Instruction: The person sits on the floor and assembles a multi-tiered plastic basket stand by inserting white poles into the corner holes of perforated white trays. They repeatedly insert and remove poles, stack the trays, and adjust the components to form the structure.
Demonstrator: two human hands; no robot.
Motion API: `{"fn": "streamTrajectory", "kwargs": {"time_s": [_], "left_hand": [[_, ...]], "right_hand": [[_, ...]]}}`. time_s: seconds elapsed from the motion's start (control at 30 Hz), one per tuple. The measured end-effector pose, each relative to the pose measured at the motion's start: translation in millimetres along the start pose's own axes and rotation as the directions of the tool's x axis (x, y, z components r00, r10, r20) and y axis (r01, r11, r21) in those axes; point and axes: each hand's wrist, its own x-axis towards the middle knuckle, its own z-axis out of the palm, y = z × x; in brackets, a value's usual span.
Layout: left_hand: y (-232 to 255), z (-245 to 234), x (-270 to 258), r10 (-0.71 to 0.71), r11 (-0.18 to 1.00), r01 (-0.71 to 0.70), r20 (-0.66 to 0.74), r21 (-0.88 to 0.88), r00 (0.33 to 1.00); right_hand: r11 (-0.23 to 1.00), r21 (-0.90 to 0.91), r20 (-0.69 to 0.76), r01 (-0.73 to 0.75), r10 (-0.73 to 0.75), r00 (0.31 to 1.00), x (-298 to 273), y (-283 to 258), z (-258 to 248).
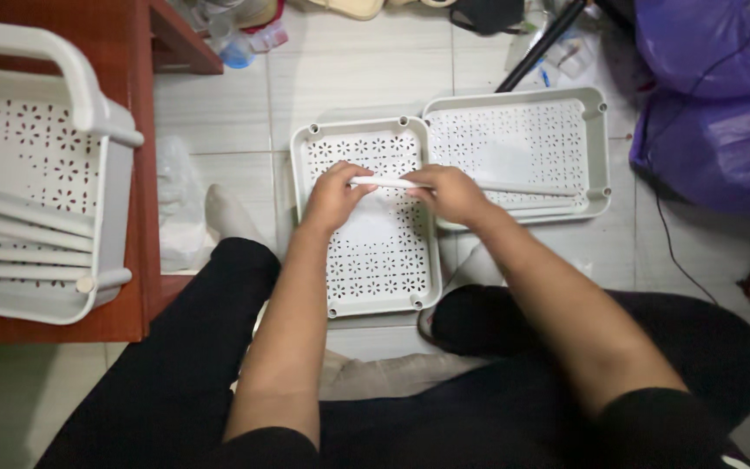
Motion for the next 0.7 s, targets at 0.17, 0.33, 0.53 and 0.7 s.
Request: {"fn": "streamTrajectory", "kwargs": {"time_s": [0.17,0.33,0.53,0.7], "left_hand": [[5,8,0,0.04,0.999,-0.04,0.005,-0.024,0.999],[-7,2,0,-0.042,0.999,0.041,-0.05,-0.014,0.998],[-53,-18,-13,0.004,0.988,0.054,-0.379,0.143,0.926],[-118,-24,-25,-0.287,0.931,0.356,-0.444,0.08,0.849]], "right_hand": [[0.999,-0.02,-0.038,0.027,-0.028,0.999,1,-2,-1],[0.996,-0.079,-0.071,-0.045,0.039,0.997,6,47,-23],[0.814,0.235,-0.209,-0.531,0.576,0.79,-34,136,-52],[0.804,-0.246,-0.329,-0.542,0.456,0.827,-77,203,-28]]}}
